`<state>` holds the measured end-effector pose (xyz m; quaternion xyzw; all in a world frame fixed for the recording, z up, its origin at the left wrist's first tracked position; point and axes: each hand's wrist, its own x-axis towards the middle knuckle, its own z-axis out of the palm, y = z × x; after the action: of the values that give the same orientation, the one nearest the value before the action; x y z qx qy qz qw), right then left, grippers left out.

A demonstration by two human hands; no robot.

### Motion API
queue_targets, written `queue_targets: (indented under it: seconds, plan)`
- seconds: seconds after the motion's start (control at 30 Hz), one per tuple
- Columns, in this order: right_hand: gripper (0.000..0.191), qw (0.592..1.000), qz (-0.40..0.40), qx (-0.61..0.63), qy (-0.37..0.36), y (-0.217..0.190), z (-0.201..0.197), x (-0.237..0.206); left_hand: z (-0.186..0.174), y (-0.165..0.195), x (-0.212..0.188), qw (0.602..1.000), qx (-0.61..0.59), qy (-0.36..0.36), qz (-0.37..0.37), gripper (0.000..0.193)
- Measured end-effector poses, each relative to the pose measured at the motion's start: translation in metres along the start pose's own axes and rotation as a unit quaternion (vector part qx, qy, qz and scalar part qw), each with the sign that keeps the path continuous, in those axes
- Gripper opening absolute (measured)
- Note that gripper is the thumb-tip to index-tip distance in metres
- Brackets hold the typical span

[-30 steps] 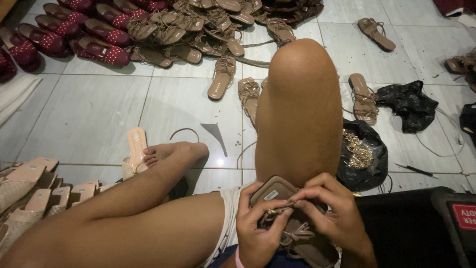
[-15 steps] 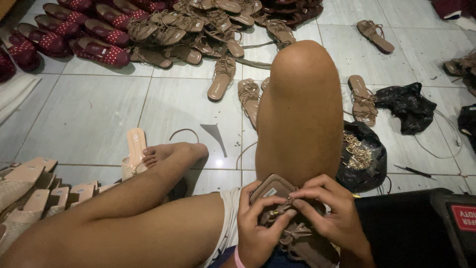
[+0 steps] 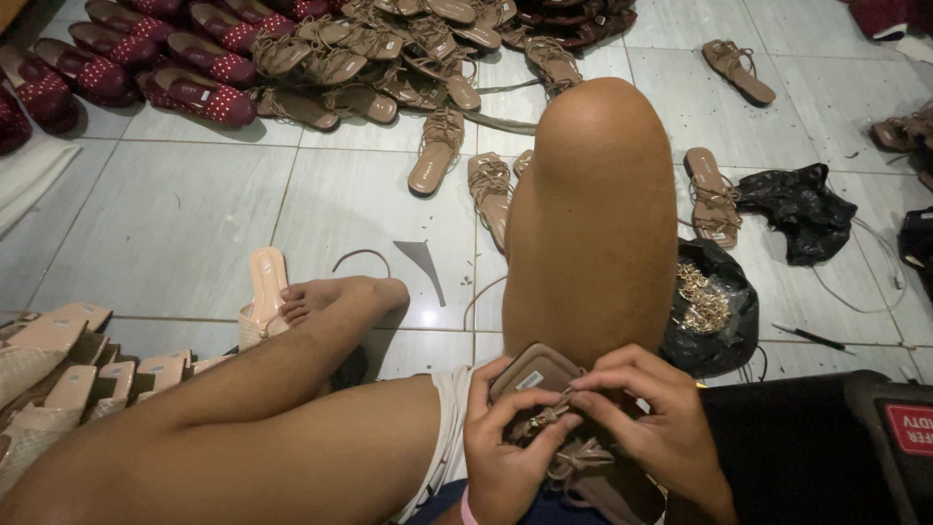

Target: The person sits on the floor and attaches small metal hardware pieces to the straps of beige sandals. They handle the sandals and hardware by hand, picking up pieces and securing them to the shoe straps.

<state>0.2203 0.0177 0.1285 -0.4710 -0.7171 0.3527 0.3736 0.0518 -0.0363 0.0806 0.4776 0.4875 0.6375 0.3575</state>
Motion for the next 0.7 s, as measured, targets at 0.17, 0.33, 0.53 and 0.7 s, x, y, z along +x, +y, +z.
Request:
queue_targets:
  seconds: [0.17, 0.33, 0.53, 0.7]
  plan:
    - [0.013, 0.999, -0.020, 0.042, -0.002, 0.011, 0.001, -0.005, 0.003, -0.002, -0.003, 1.000, -0.021, 0.007, 0.008, 0.027]
    - [0.013, 0.998, -0.026, 0.047, 0.028, 0.017, 0.006, -0.007, 0.003, -0.003, -0.004, 1.000, -0.016, 0.011, 0.001, 0.027]
    - [0.014, 0.998, -0.056, 0.032, 0.013, 0.014, 0.007, -0.006, 0.003, -0.004, -0.003, 1.000, -0.023, 0.015, 0.001, 0.025]
    - [0.014, 0.999, -0.035, 0.020, 0.018, 0.012, 0.006, -0.004, 0.003, -0.003, -0.001, 1.000, -0.025, 0.006, -0.015, 0.025]
